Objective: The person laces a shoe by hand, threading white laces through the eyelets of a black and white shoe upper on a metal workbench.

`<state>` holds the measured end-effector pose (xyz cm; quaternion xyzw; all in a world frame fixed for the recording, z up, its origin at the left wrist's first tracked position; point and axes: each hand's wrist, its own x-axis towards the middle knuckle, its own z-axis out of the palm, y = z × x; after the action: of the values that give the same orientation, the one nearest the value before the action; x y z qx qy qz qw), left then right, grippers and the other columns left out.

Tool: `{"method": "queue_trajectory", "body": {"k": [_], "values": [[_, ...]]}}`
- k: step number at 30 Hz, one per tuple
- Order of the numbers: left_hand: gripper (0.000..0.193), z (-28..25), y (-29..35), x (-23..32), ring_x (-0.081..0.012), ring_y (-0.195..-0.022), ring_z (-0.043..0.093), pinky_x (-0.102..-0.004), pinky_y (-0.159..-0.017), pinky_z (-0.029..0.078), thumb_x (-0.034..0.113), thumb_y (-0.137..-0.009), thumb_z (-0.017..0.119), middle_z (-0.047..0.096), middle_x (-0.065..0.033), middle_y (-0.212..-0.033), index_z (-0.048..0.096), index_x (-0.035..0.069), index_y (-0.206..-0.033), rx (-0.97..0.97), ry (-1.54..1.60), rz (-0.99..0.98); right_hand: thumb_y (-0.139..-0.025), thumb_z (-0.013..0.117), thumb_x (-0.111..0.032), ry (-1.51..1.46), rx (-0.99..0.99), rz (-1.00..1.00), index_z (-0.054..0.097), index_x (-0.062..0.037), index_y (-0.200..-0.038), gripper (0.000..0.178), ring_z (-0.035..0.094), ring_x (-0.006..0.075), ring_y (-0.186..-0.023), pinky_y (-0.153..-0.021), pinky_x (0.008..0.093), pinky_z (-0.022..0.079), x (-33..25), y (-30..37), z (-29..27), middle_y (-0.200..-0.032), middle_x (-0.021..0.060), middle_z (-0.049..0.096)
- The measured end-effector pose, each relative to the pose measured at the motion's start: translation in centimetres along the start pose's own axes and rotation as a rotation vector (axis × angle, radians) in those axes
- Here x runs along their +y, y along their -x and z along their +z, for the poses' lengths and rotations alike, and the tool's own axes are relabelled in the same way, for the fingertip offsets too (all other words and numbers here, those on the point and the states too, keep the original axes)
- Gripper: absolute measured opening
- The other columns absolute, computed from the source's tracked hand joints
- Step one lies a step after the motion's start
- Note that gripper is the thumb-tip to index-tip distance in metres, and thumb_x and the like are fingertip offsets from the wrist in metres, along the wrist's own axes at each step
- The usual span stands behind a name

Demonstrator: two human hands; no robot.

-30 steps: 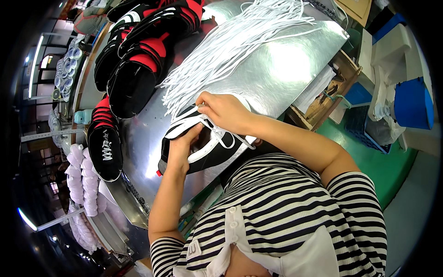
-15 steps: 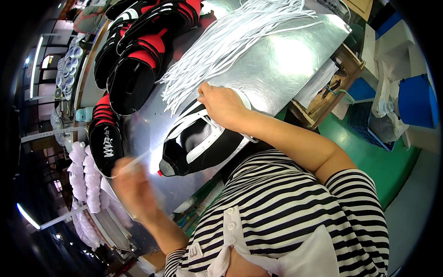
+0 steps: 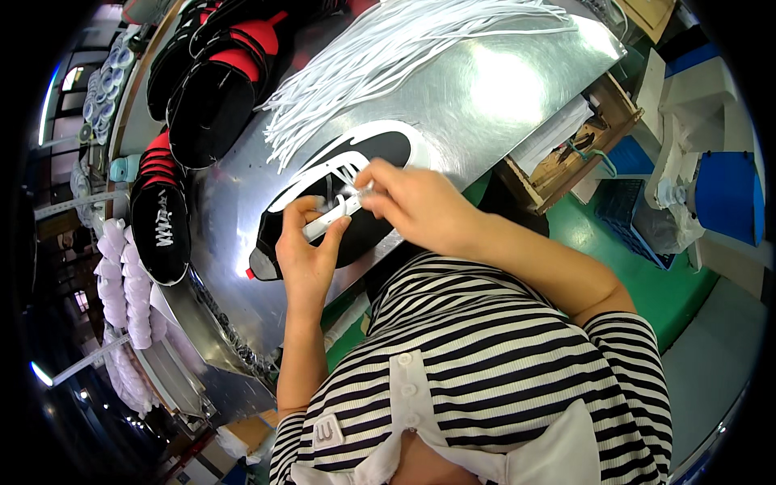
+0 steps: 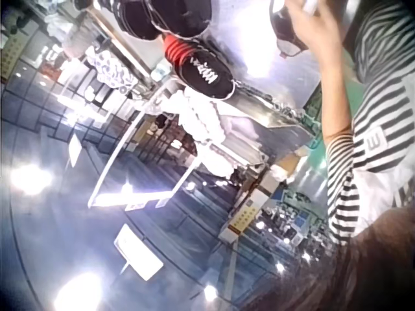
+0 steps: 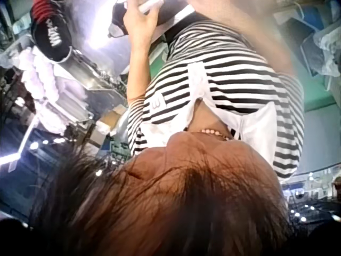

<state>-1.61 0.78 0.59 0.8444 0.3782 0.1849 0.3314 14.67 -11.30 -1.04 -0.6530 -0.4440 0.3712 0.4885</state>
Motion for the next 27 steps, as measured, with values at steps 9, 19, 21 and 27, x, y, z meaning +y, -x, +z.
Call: {"method": "queue_trajectory", "body": {"k": [9,19,21,27], "values": [[0.022,-0.3,-0.3,-0.4,-0.0106,-0.061,0.054,-0.0254,-0.061,0.045,0.014,-0.077,0.08,0.064,-0.0056,-0.069,0.066,0.001,-0.087,-0.065,-0.031,0.028,-0.094,0.06,-0.02,0.145,-0.02,-0.033,0.052,-0.0041,-0.103,0.02,0.066,0.0337,-0.075,-0.067,0.0418,0.051,1.2,0.5,1.4,-0.081,0.0133,0.068],[0.016,-0.1,0.3,-1.4,-0.0308,-0.064,0.061,-0.0361,-0.059,0.046,0.01,-0.083,0.074,0.064,-0.0134,-0.076,0.063,0.001,-0.09,-0.124,0.039,0.273,-0.096,0.055,-0.013,-0.192,-0.071,0.234,0.047,-0.0002,-0.099,0.015,0.065,0.0185,-0.07,-0.066,0.0316,0.049,0.2,-1.8,3.9,-0.074,0.0096,0.066],[0.018,-0.2,1.0,-1.4,-0.0314,-0.062,0.059,-0.0369,-0.058,0.045,0.01,-0.083,0.074,0.062,-0.0136,-0.075,0.062,0.0,-0.091,-0.087,-0.014,0.282,-0.095,0.057,-0.017,-0.06,-0.13,0.253,0.048,-0.0021,-0.103,0.019,0.065,0.0198,-0.071,-0.067,0.0329,0.049,-0.3,-1.8,3.5,-0.073,0.0101,0.065],[0.028,-0.5,1.7,-2.5,-0.0306,-0.061,0.055,-0.0372,-0.054,0.043,0.002,-0.074,0.079,0.058,-0.0118,-0.074,0.054,0.002,-0.086,0.088,-0.17,0.647,-0.087,0.066,-0.017,0.246,-0.105,-0.108,0.06,-0.0072,-0.106,0.022,0.064,0.0258,-0.067,-0.06,0.0362,0.049,-3.2,-1.6,-1.6,-0.08,0.0119,0.066]]}}
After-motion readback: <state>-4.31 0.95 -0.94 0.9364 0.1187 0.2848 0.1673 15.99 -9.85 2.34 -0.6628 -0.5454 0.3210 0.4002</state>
